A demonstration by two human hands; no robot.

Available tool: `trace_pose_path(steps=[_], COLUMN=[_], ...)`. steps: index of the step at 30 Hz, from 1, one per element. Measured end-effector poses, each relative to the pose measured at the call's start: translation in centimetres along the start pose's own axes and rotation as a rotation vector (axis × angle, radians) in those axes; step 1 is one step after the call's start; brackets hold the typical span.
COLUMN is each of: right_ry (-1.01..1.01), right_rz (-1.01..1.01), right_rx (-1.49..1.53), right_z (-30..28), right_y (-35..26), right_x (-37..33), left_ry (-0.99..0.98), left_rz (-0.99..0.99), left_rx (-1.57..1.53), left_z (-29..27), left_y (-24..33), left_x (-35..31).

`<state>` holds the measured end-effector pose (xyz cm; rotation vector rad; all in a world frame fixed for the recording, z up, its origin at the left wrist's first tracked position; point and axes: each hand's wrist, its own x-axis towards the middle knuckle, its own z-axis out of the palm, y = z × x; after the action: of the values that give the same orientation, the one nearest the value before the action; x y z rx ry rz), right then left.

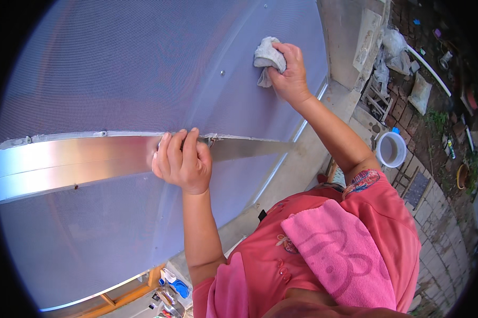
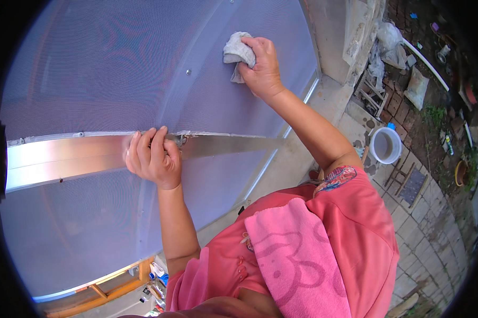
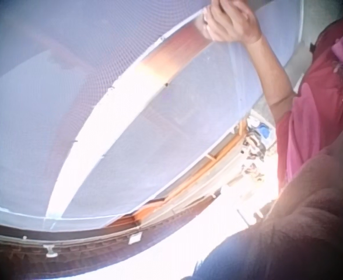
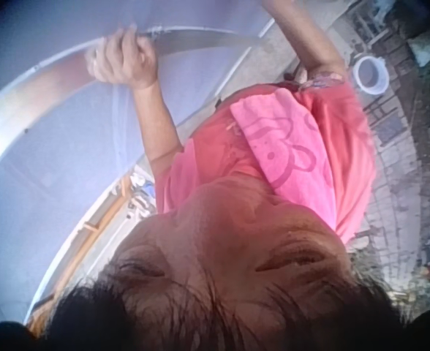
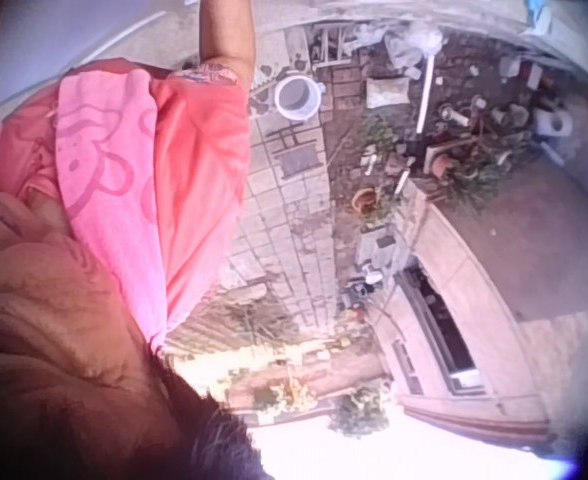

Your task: The person wipes the surface and frame of a large window screen with a cloth, then rinses the cloth in a bucket of water.

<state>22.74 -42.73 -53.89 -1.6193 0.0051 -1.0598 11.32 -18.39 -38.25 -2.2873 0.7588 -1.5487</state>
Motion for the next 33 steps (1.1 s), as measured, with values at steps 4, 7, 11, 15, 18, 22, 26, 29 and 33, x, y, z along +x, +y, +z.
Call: trace_pose_path(steps=[4, 7, 11, 15, 18, 22, 26, 29, 33], right_ry=[-0.055, 0.102, 0.259, 0.229, 0.142, -0.039, -0.256, -0.257, -0.018], right_rz=[-0.074, -0.038, 0.131, 0.097, 0.027, -0.112, -0.240, -0.250, -0.145], right_rx=[-0.006, -0.109, -0.163, -0.155, -0.115, 0.067, 0.044, 0.047, -0.032], right_z=[-0.9, -1.7, -2.6, -1.8, -1.2, -0.3, -0.2, -0.4, -1.1], right_y=[0.4, 3.9, 5.1, 1.8, 1.2, -3.4, -6.0, -5.2, -2.0], right_x=[1.4, 6.7, 12.3, 11.9, 8.8, 2.5, -2.4, -1.6, 4.4], left_ry=[-0.014, -0.008, -0.007, 0.003, 0.016, 0.008, -0.009, -0.018, -0.006], left_rz=[-0.008, -0.006, -0.013, -0.027, -0.028, -0.021, -0.020, -0.032, -0.034], left_rx=[0.005, -0.010, -0.025, -0.026, -0.028, -0.025, -0.018, -0.019, -0.020], left_z=[-0.2, -0.1, -0.1, 0.0, 0.1, -0.2, -0.1, -0.3, -0.1], left_y=[0.1, 0.1, 0.2, 0.2, 0.2, 0.1, 0.2, 0.2, 0.1], left_x=[0.0, 0.1, 0.2, 0.0, 0.1, 0.1, 0.1, 0.1, 0.0])
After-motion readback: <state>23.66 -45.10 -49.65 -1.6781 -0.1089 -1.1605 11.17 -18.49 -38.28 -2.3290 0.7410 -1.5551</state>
